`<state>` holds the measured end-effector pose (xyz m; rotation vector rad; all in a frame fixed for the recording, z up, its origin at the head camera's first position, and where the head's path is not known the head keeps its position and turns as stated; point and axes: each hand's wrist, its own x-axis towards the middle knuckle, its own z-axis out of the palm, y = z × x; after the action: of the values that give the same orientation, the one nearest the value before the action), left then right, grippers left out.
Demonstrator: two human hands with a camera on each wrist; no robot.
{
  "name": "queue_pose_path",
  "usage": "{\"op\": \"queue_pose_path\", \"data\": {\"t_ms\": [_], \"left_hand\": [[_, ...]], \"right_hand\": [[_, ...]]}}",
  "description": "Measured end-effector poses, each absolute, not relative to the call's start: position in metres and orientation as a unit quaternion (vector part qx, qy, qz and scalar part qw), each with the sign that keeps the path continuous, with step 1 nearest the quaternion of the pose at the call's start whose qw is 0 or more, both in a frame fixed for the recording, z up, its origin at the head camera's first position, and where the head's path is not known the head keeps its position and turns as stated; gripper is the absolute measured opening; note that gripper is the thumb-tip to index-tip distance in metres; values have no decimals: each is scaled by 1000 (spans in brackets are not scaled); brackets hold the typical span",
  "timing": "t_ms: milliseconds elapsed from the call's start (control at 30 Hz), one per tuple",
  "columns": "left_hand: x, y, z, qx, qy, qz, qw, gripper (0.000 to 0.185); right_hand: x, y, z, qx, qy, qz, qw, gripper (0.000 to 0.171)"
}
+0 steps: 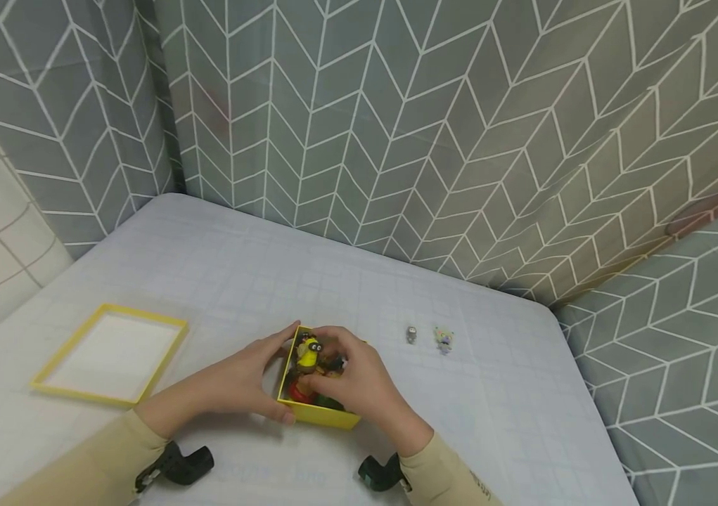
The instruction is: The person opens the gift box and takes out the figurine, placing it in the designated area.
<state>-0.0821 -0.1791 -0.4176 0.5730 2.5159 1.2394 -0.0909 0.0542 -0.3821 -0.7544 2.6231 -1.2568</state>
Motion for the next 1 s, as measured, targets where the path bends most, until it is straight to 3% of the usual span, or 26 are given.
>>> {"op": "queue_pose_path", "data": {"t_ms": [600, 1000], "left_hand": [[-84, -178, -420, 193, 876, 419, 138, 139], [-83, -178, -420, 189, 877, 421, 137, 140]], "right_hand": [[-99, 68, -368, -256, 858, -437, 87, 63], [-97, 104, -359, -203, 858, -465, 74, 66]]}}
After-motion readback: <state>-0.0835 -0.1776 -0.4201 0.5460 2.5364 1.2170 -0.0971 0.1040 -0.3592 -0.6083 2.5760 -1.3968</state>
